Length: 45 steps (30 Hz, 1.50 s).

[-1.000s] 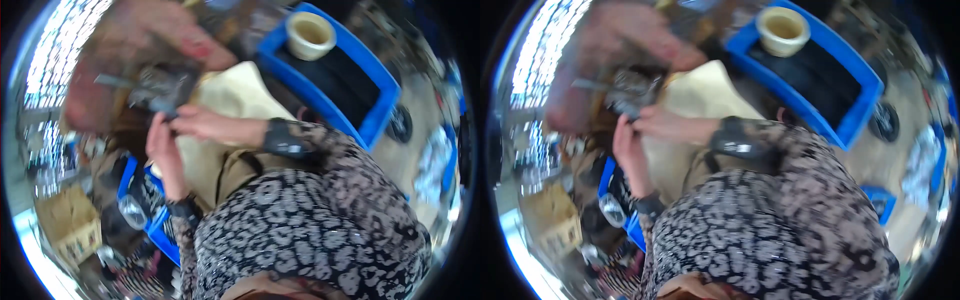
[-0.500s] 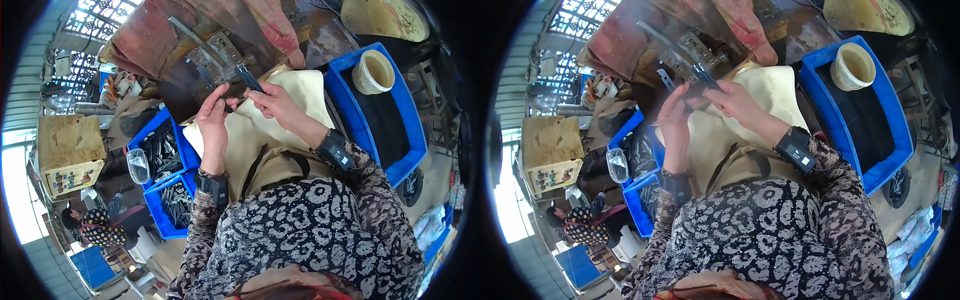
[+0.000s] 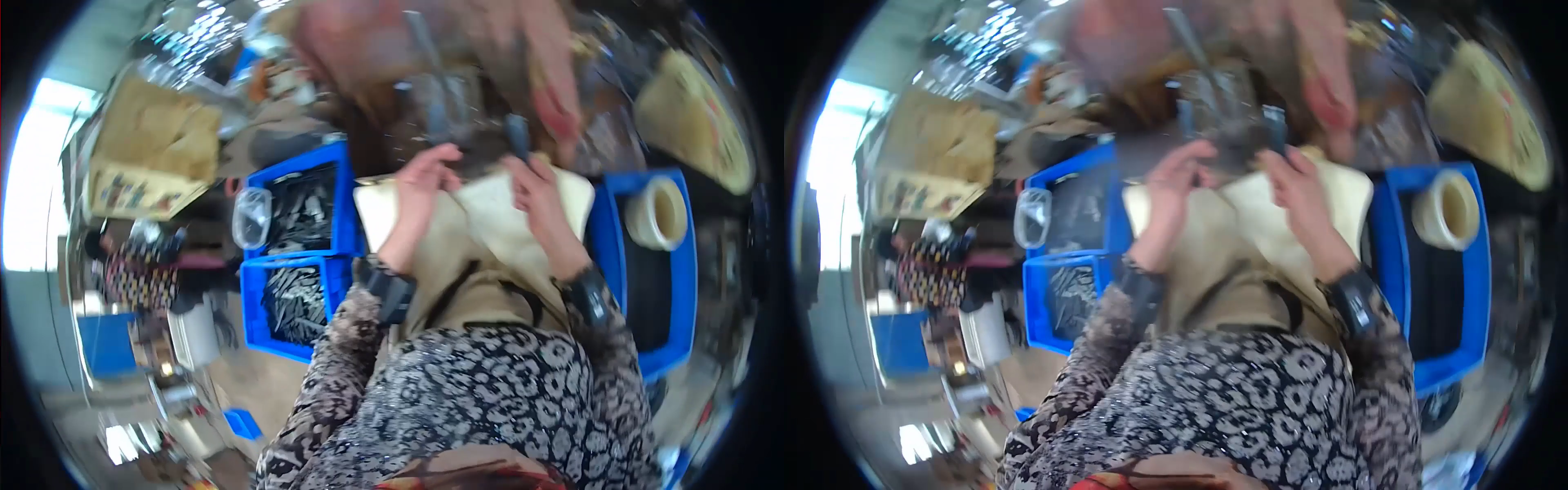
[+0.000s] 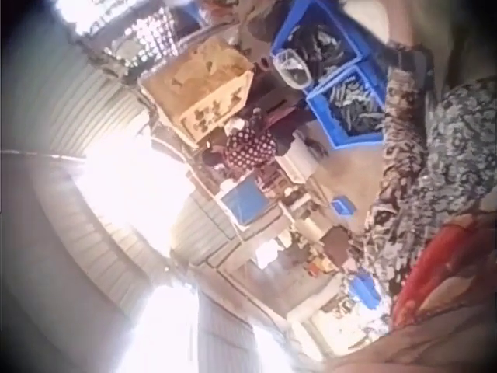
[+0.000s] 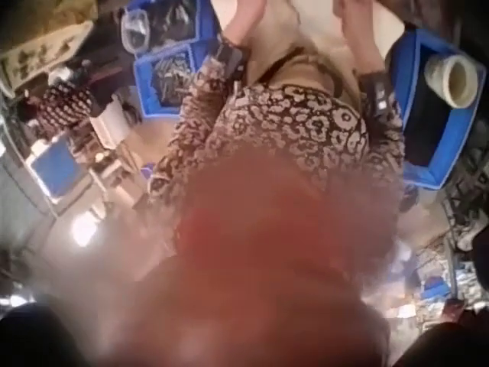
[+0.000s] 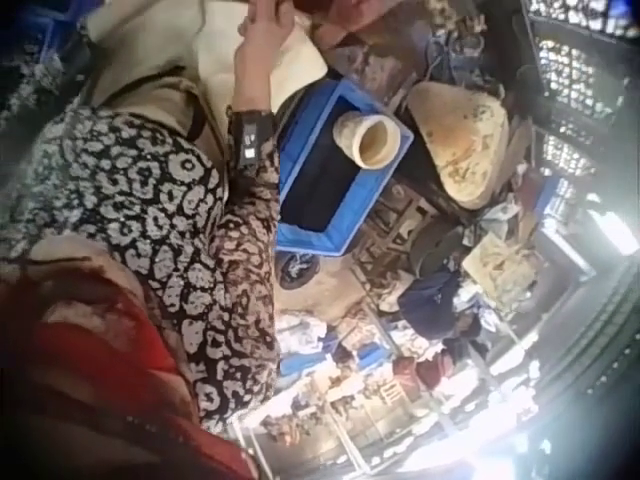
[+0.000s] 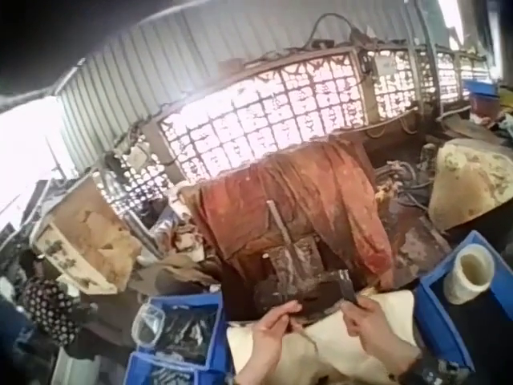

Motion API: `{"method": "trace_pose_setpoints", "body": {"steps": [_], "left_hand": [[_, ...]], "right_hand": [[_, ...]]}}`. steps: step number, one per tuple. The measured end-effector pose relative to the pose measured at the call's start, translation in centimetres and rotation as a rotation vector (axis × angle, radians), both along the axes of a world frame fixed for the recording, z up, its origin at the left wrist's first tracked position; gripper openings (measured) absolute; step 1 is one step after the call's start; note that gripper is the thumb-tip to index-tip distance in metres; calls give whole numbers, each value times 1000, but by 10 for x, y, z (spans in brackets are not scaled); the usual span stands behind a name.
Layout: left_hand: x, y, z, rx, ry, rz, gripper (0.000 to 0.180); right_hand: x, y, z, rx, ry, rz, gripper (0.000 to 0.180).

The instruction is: The person picks up metal pieces from a blue bin, holds them against a grinding machine, and then places the finished pieces into a separate blue bin.

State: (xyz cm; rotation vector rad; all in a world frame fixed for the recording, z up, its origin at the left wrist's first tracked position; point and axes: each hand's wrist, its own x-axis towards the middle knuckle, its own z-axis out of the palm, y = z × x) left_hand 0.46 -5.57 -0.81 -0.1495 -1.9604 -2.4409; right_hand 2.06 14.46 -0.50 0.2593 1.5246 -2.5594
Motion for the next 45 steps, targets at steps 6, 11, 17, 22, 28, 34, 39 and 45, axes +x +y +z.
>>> {"method": "trace_pose_setpoints", "body": {"steps": [6,11,17,22,28,34,39,45], "left_hand": [[-51,-17,-41,-711,609,390,22],[-64,-50,-59,-1017,494,480,19],[-86,-57,-102,-1280,335,302,13],[-89,-41,-108,-1272,309,380,13],[-93,-44,-118,-1382,181,361,14],[-86,-46,-116,-1488,226,282,15],[-84,-46,-113,-1405,250,376,15],[-82,-45,-114,-1394,259,391,15]], "right_hand": [[-17,24,-13,141,-15,-134,14],[-35,9,-16,260,38,-98,14],[-74,-9,0,403,81,-62,17],[-143,-5,10,544,213,-139,20],[-236,-19,29,939,698,-184,37],[-268,-47,59,1340,783,-231,48],[-279,-69,71,1574,743,-258,49],[-284,-79,73,1755,692,-103,44]]}}
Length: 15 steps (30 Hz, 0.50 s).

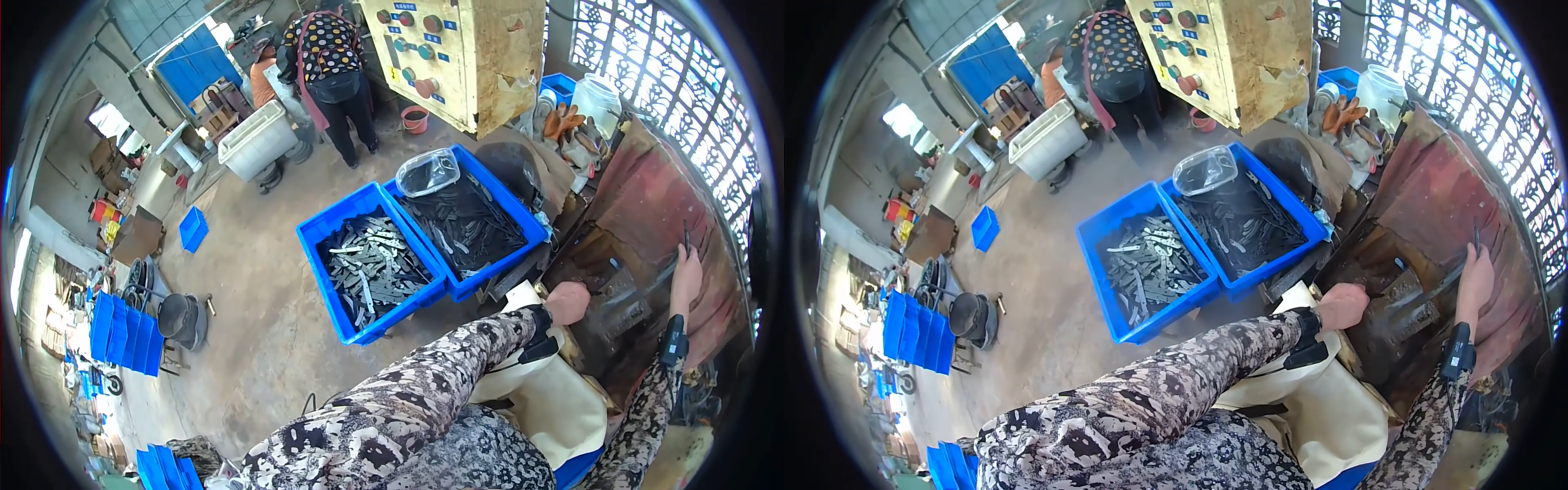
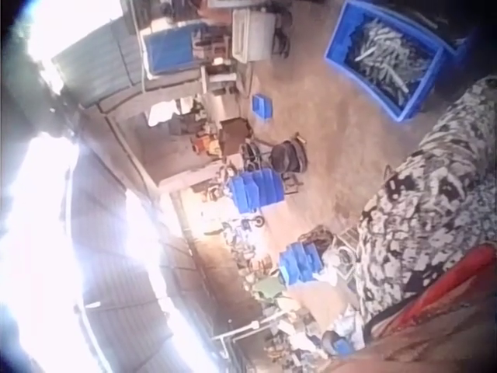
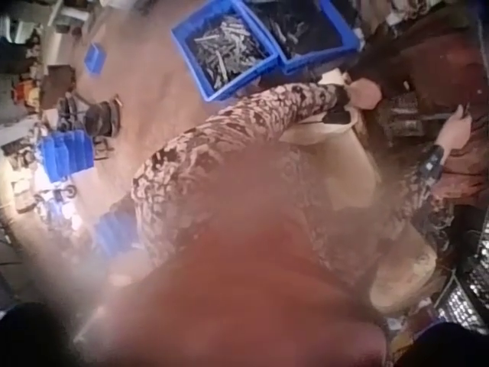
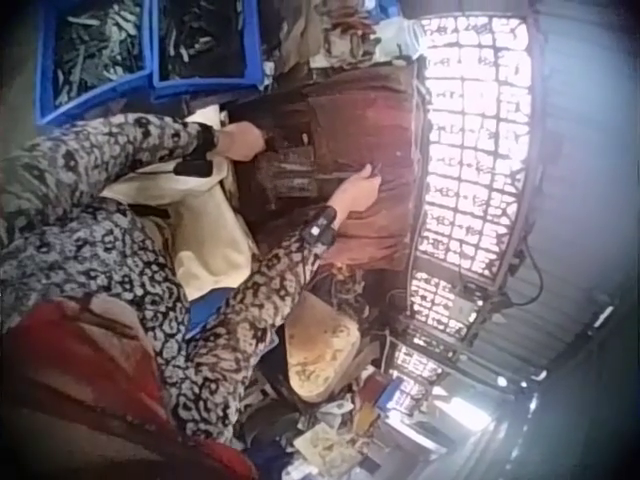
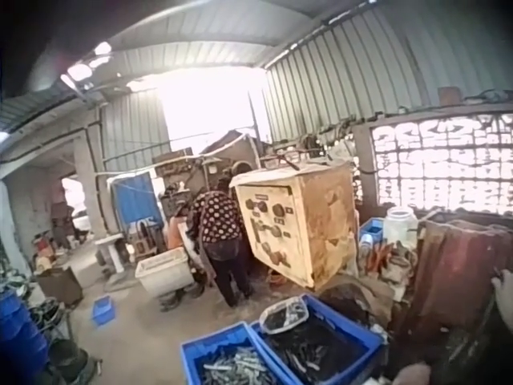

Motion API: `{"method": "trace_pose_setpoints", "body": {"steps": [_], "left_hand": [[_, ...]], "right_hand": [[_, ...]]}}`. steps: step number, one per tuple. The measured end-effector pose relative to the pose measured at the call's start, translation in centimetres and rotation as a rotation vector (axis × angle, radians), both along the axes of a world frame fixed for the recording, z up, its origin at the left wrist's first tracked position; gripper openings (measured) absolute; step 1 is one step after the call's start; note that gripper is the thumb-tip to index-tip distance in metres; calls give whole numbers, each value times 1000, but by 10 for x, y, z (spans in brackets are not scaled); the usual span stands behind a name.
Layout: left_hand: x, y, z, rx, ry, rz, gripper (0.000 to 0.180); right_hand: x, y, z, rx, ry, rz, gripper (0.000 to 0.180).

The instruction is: The person picks up metal pieces from a blue bin, holds them against a grinding machine, and then places the finished pieces into a separate blue bin.

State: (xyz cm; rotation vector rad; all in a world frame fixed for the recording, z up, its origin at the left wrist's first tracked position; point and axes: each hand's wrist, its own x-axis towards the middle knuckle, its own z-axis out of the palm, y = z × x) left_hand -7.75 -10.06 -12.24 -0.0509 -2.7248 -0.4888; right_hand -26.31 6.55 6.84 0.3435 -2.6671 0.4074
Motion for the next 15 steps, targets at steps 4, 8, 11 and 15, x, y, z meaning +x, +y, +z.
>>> {"method": "trace_pose_setpoints", "body": {"steps": [4,8,11,15], "left_hand": [[1,-2,1,1,-12,-22,14],[3,-1,6,45,-22,-6,15],[3,-2,10,79,-32,11,15],[4,-2,10,98,-32,20,15]], "right_hand": [[5,-4,-3,45,9,-12,40],[-13,6,-11,144,18,-14,44],[-10,2,-12,135,44,-14,40],[-5,-4,-10,121,56,-20,39]]}}
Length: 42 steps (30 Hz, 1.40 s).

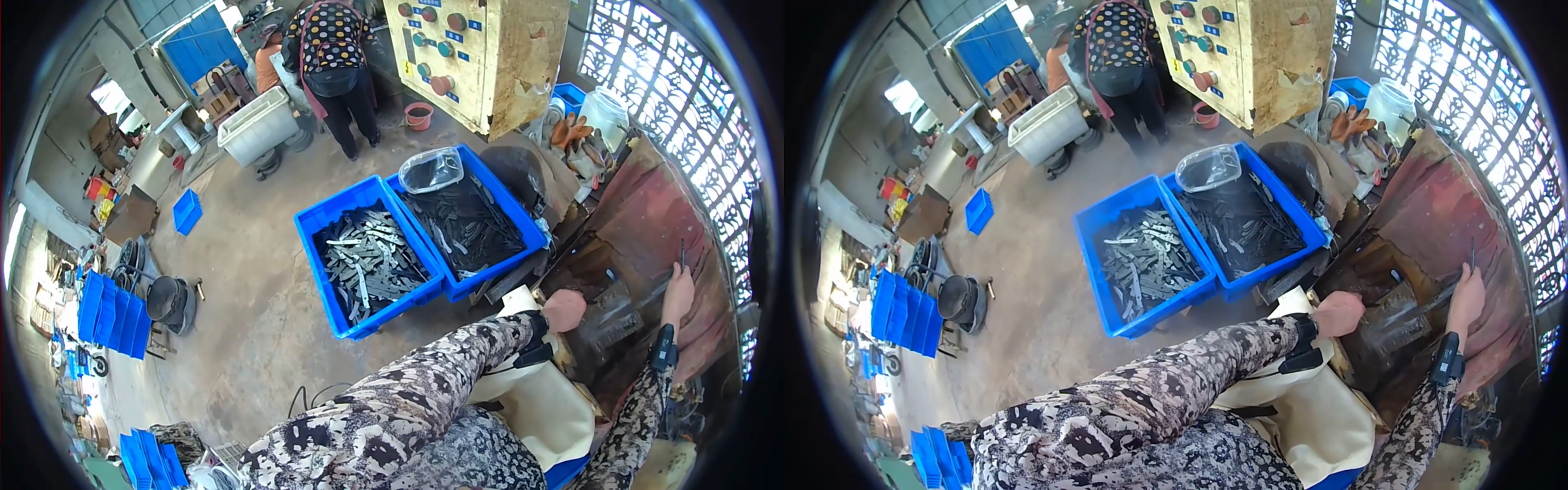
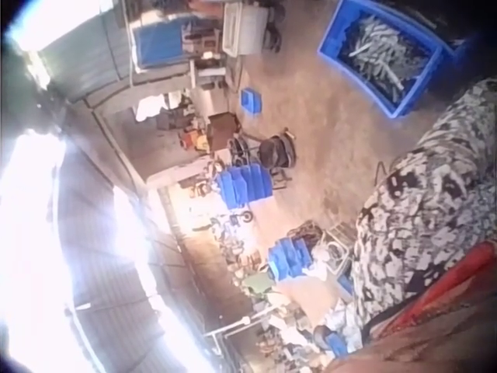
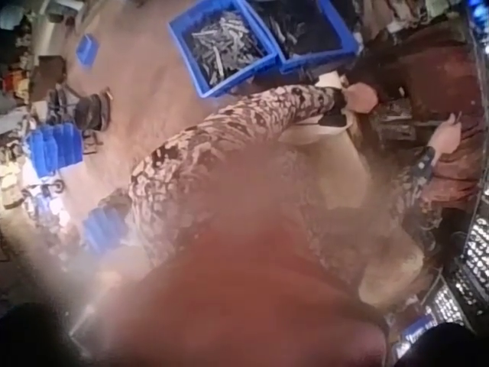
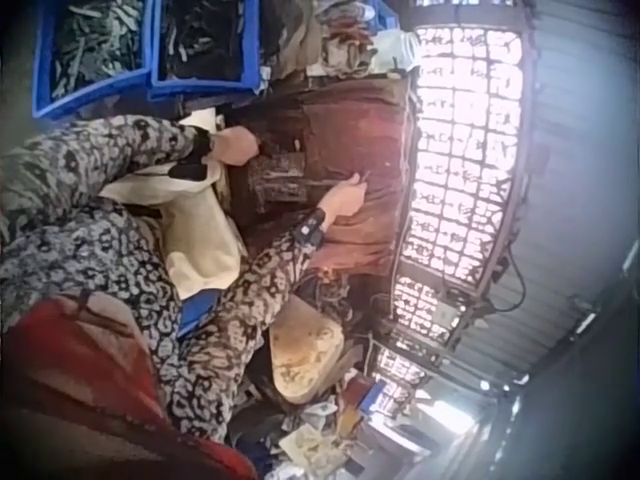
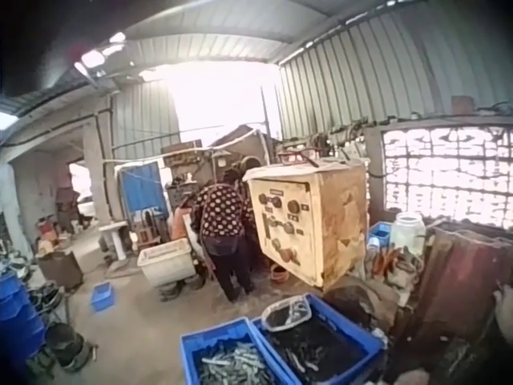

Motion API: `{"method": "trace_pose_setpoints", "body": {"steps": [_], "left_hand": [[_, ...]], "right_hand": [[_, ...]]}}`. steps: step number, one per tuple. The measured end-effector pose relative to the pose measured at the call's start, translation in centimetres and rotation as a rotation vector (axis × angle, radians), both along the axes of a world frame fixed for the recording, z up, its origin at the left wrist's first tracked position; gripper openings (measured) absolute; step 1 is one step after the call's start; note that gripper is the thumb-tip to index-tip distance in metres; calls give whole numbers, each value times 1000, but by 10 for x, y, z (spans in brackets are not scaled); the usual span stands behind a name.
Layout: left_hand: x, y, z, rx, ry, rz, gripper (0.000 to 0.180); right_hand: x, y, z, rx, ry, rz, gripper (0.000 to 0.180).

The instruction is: The person picks up metal pieces from a blue bin, holds them against a grinding machine, and then places the finished pieces into a separate blue bin.

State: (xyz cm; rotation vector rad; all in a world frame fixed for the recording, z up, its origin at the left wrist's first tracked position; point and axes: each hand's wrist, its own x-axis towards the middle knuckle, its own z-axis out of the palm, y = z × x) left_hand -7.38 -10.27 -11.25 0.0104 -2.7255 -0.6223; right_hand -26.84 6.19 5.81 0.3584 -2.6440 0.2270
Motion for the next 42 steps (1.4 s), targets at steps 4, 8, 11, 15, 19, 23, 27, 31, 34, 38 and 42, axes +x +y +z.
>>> {"method": "trace_pose_setpoints", "body": {"steps": [4,8,11,15,19,23,27,31,34,38,42], "left_hand": [[-1,2,2,-12,-2,-8,15],[0,1,1,-23,6,4,15],[0,3,0,-17,7,16,15],[-1,4,1,-3,-1,30,14],[0,4,0,-6,-6,43,14],[-2,5,-1,-16,36,49,14],[0,3,-4,-14,80,33,13],[-1,2,-6,-14,84,5,14],[-1,2,-6,-12,94,-10,14],[-1,3,-3,-35,70,-2,15],[1,4,-1,-41,34,-18,15]], "right_hand": [[-1,2,0,5,-2,-15,39],[1,0,2,13,-13,-21,39],[1,1,1,19,-14,-21,39],[-4,3,-1,26,-6,-21,41],[-5,4,-2,36,-20,-28,43],[-3,4,1,42,-16,-36,42],[0,0,-1,43,0,-26,39],[0,-1,-2,45,8,-41,40],[-3,0,-5,38,14,-48,40],[-6,2,-8,33,30,-51,42],[-4,3,-7,23,39,-46,43]]}}
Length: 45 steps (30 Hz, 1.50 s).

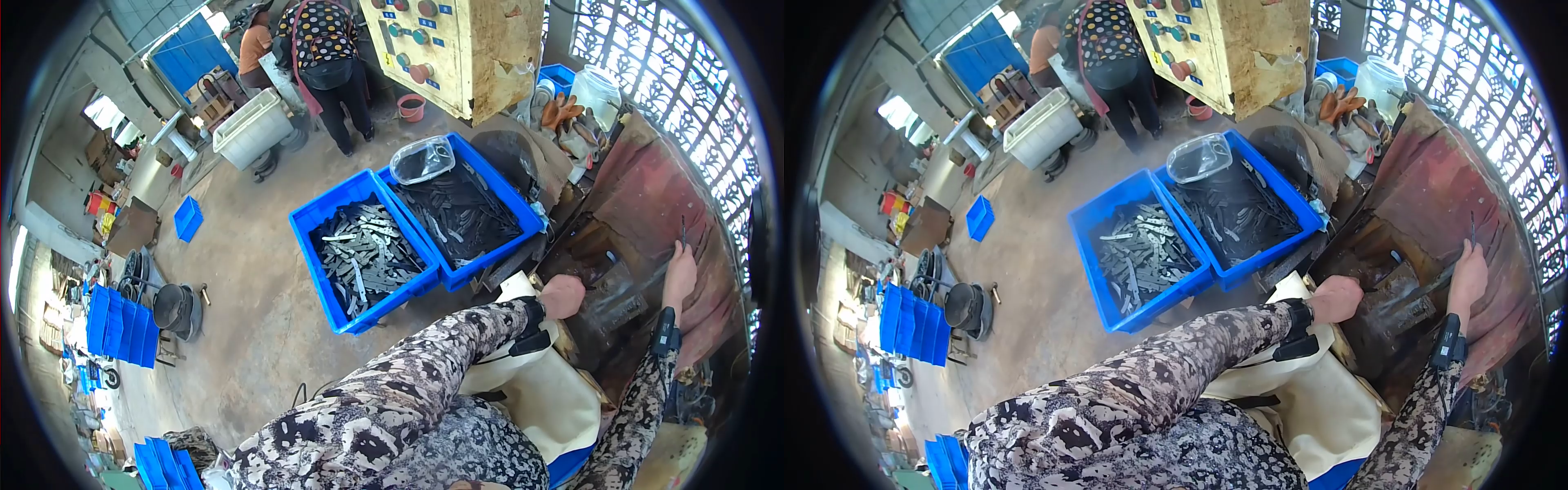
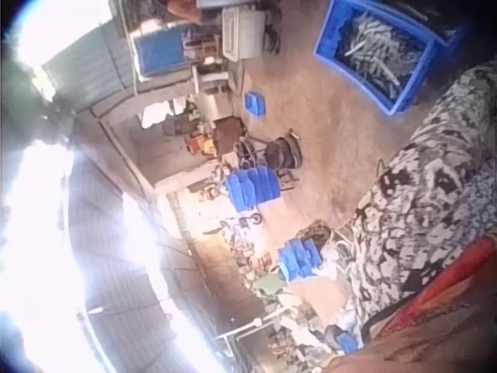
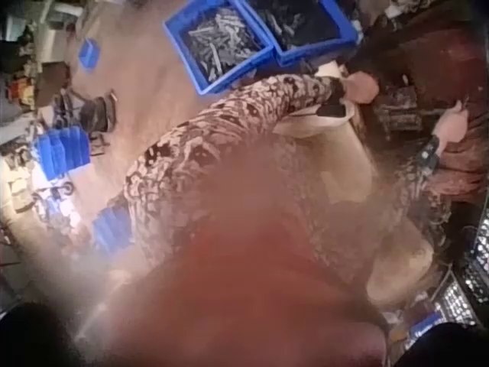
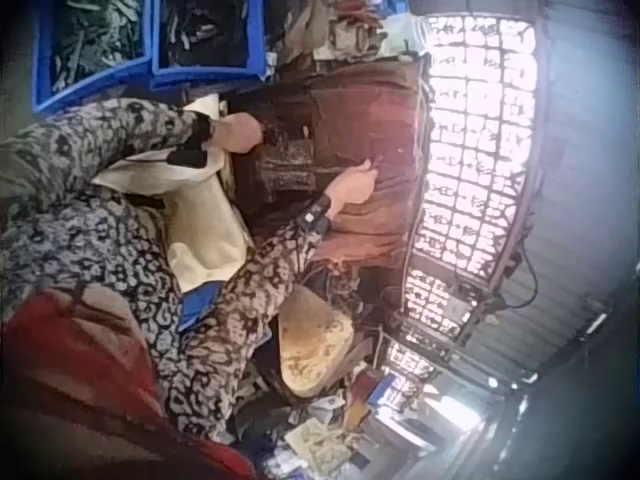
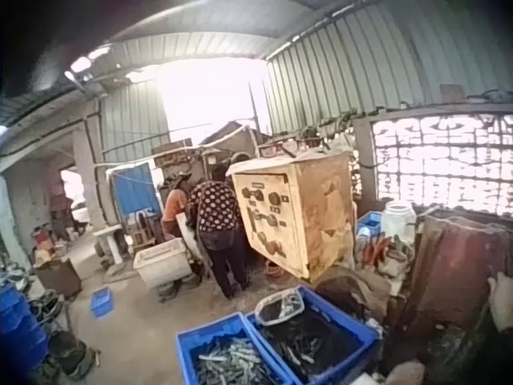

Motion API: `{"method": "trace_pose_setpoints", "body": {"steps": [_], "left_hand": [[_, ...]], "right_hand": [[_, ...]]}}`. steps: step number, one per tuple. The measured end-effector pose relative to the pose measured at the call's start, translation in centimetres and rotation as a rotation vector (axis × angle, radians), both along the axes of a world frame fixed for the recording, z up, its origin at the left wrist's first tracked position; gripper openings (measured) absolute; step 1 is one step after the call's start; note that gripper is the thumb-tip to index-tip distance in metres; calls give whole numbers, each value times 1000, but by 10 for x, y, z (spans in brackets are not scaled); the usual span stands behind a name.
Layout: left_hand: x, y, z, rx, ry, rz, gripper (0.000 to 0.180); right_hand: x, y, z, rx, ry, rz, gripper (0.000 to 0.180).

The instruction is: The person picks up metal pieces from a blue bin, holds them against a grinding machine, and then places the finished pieces into a separate blue bin.

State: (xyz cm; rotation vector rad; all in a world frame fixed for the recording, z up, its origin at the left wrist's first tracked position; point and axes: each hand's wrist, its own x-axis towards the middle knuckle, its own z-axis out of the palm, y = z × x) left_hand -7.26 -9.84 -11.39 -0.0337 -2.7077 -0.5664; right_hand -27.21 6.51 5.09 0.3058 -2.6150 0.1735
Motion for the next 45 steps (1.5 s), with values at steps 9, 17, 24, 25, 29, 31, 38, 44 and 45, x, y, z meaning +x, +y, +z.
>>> {"method": "trace_pose_setpoints", "body": {"steps": [9,17,24,25,29,31,38,44,45], "left_hand": [[3,-2,3,-38,-41,12,15],[1,-1,-14,17,5,-1,15],[4,2,-2,23,-12,-67,14],[5,2,-3,22,-16,-64,14],[4,-3,-8,-32,-10,-89,14],[2,-5,-10,-60,-2,-106,14],[1,-3,-14,-46,62,-53,15],[0,-3,-11,-48,58,-84,16],[0,-4,-12,-45,64,-87,16]], "right_hand": [[3,-2,2,6,-10,20,39],[6,-5,-1,-19,22,52,37],[-1,8,-10,-3,59,19,36],[-2,8,-10,-9,67,34,36],[-1,4,-9,-18,73,66,36],[1,2,-6,-19,63,65,36],[3,0,-4,-15,58,57,36],[5,1,-2,-1,54,43,37],[6,-1,-1,-5,56,46,37]]}}
